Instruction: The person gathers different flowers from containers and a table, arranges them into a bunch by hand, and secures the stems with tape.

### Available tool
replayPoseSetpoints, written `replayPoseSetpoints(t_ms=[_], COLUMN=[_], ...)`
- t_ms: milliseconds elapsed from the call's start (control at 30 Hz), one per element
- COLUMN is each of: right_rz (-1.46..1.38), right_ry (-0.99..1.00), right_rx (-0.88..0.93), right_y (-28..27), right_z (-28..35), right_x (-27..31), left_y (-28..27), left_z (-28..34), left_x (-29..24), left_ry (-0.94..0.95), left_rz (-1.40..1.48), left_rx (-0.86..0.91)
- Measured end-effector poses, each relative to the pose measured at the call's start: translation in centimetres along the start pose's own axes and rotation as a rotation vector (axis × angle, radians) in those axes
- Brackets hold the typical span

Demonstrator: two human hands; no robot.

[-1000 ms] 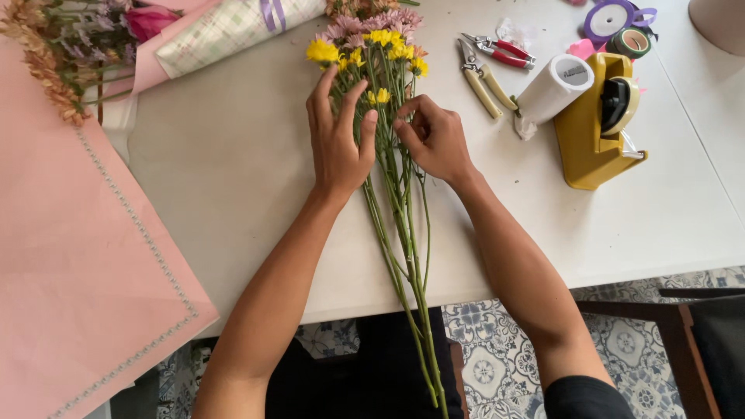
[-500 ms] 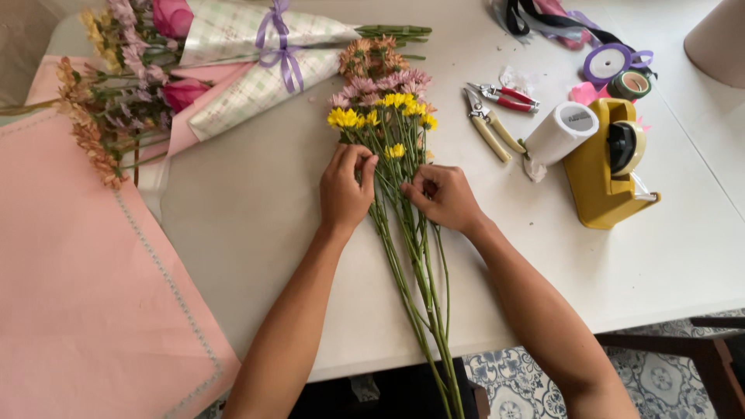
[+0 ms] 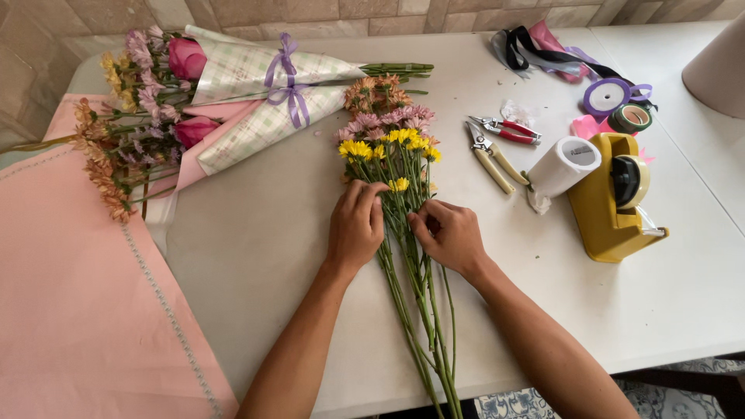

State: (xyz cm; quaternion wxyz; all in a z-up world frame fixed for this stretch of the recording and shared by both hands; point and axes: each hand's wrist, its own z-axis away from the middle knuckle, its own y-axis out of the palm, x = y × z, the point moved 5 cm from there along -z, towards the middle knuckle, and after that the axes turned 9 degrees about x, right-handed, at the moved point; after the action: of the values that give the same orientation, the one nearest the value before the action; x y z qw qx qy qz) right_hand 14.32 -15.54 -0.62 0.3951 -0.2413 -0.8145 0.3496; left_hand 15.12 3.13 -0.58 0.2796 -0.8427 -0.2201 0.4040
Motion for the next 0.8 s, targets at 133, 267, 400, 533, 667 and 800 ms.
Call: replayPoseSetpoints(t_ms=[133, 267, 400, 533, 667, 800], right_rz=[-0.059, -0.205, -0.298, -0.306, -0.308, -0.232], right_ry=[0.04, 0.131, 0.243, 0.244, 0.296, 0.296], right_rx=[-0.005, 0.004, 0.035, -0.009, 0.047, 0.116], right_y=[-0.6, -1.0, 0.0, -0.7, -0.1, 0.0], right_z=[0.3, 0.5, 0.9, 1.3, 2.1, 2.0], right_x=[-0.1, -0.1, -1.9, -1.5, -1.9, -1.2], left_y=[-0.5, -0.9, -1.3, -1.6, -0.9, -0.5], left_z=[0.3, 0.5, 0.5, 0.8, 1.2, 1.3], left_x=[-0.9, -1.4, -1.1, -1.4, -1.1, -0.8], left_ry=[0.082, 0.146, 0.168, 0.177, 0.184, 0.191], left_rz=[-0.067, -0.174, -0.168, -0.137, -0.136, -0.12], left_rx=[0.008, 0.003, 0.009, -0.02, 0.017, 0.088])
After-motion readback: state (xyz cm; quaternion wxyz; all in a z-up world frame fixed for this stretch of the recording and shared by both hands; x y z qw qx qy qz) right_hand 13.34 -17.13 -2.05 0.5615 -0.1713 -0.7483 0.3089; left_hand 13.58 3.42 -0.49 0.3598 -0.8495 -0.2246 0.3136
